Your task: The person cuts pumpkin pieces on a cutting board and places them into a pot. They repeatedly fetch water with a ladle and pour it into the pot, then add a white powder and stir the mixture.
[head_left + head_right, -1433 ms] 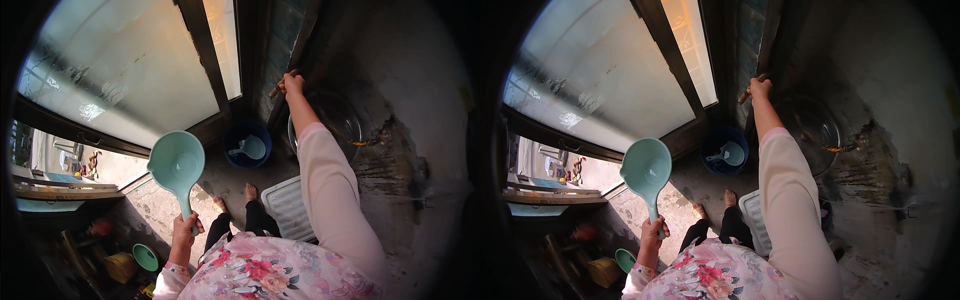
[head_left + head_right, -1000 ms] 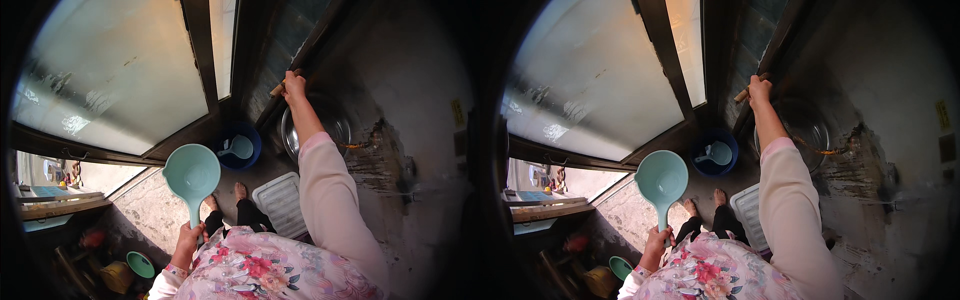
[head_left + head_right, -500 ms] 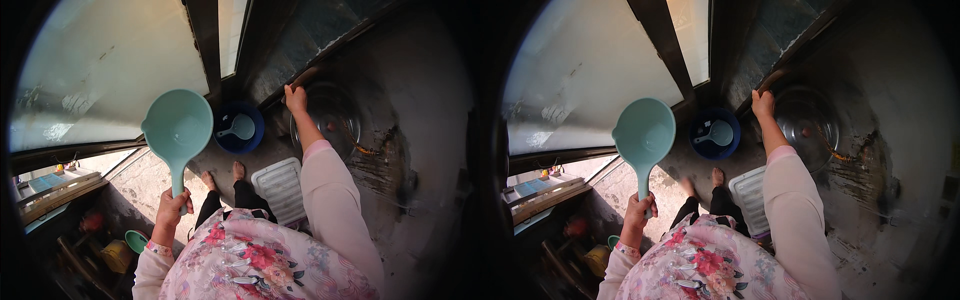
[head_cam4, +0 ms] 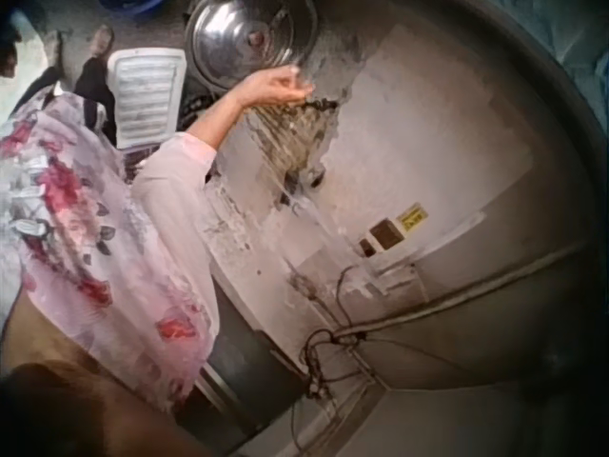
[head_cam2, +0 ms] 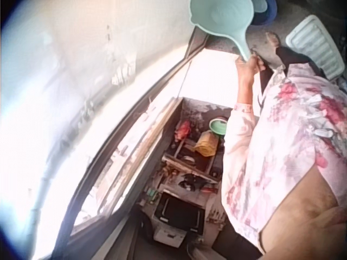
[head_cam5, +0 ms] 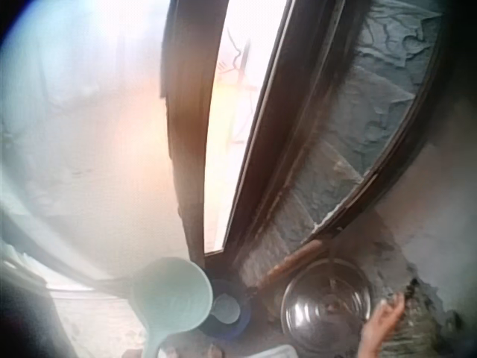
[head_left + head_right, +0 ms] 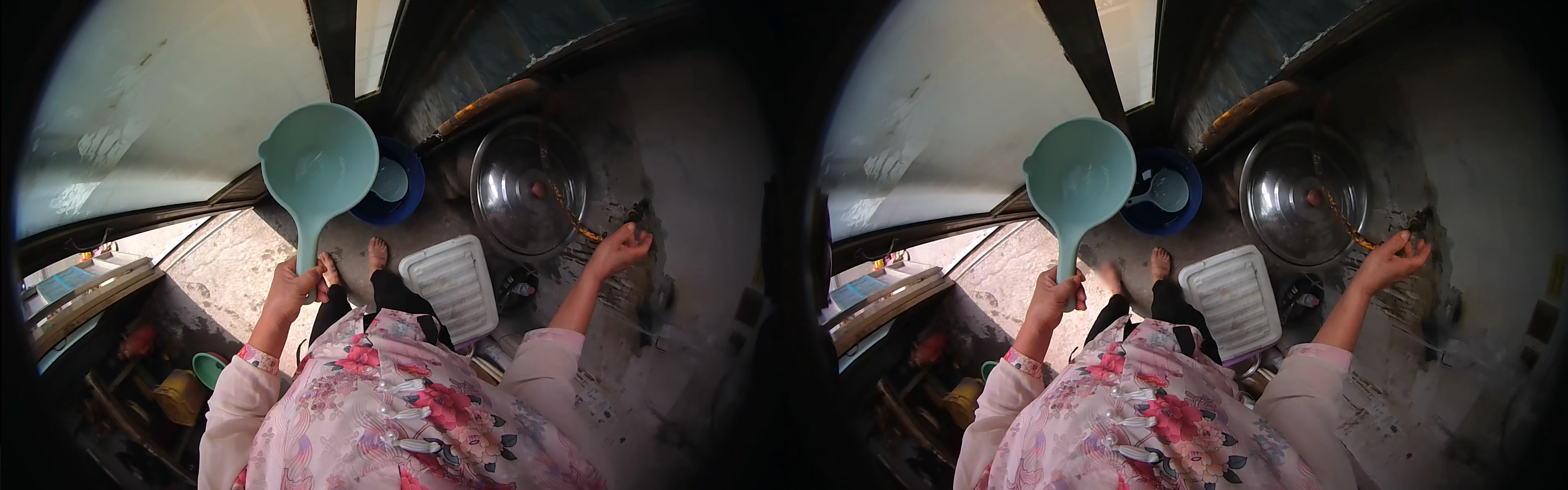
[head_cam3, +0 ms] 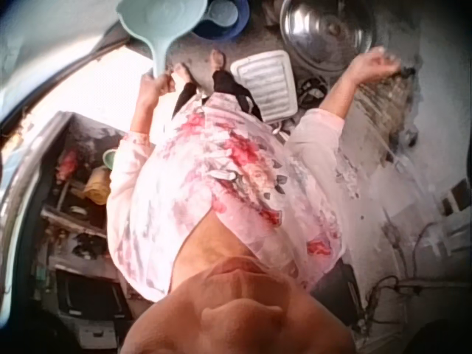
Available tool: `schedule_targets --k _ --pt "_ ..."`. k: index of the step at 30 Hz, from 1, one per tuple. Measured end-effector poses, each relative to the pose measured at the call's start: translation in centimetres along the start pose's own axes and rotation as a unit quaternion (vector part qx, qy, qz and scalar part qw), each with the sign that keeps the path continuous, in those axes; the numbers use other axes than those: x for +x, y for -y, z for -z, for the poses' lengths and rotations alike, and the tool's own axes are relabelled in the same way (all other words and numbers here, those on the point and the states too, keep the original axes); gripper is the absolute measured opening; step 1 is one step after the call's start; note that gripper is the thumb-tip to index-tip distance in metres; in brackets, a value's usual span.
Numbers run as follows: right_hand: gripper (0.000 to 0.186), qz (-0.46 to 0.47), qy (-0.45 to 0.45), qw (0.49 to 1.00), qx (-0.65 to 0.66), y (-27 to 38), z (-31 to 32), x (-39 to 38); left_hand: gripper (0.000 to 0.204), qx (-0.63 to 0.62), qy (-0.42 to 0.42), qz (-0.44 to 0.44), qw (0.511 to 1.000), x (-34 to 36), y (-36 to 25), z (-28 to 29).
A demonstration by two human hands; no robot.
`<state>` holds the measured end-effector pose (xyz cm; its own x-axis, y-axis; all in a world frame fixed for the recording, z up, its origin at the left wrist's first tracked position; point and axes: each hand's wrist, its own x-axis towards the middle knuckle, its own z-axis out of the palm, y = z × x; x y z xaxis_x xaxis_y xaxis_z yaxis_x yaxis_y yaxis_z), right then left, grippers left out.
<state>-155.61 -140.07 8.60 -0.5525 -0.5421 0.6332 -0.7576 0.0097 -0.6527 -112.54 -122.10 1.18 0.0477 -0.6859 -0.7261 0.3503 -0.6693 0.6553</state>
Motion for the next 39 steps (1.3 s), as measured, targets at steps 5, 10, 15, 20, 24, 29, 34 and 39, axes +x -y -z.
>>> schedule_targets --k 5,10,15,20,24,29,34,39 --pt "0.071 -0.125 0.102 0.976 -0.146 -17.2 6.8 9.9 0.01 0.026 0.037 -0.011 0.999 2.5 -1.3 -1.0" --pt "0.06 -0.193 0.184 0.951 -0.155 -14.9 5.3 8.7 0.01 0.034 0.01 -0.036 0.999 2.0 -0.7 -1.6" --pt "0.052 -0.08 0.226 0.971 -0.027 -19.0 8.4 9.2 0.013 0.025 0.033 -0.018 0.999 2.6 -0.8 -2.7" --pt "0.045 -0.016 0.25 0.963 -0.102 -16.8 9.0 9.1 0.013 0.057 0.067 -0.024 0.996 3.4 -1.0 -4.1" --pt "0.044 -0.021 0.246 0.963 -0.109 -17.7 9.2 9.5 0.012 0.051 0.068 -0.022 0.996 4.3 -0.7 -4.0" --pt "0.046 -0.079 0.244 0.966 -0.036 -18.9 9.5 9.3 0.013 0.048 0.046 -0.025 0.997 4.5 -1.3 -3.7" --pt "0.04 0.18 0.034 0.926 -0.331 -11.4 9.4 6.4 0.012 0.015 0.035 -0.014 0.999 5.0 -0.7 -3.6" --pt "0.036 -0.229 0.389 0.869 0.201 0.7 1.7 -11.0 0.012 -0.023 0.097 0.04 0.994 6.2 2.1 -6.9"
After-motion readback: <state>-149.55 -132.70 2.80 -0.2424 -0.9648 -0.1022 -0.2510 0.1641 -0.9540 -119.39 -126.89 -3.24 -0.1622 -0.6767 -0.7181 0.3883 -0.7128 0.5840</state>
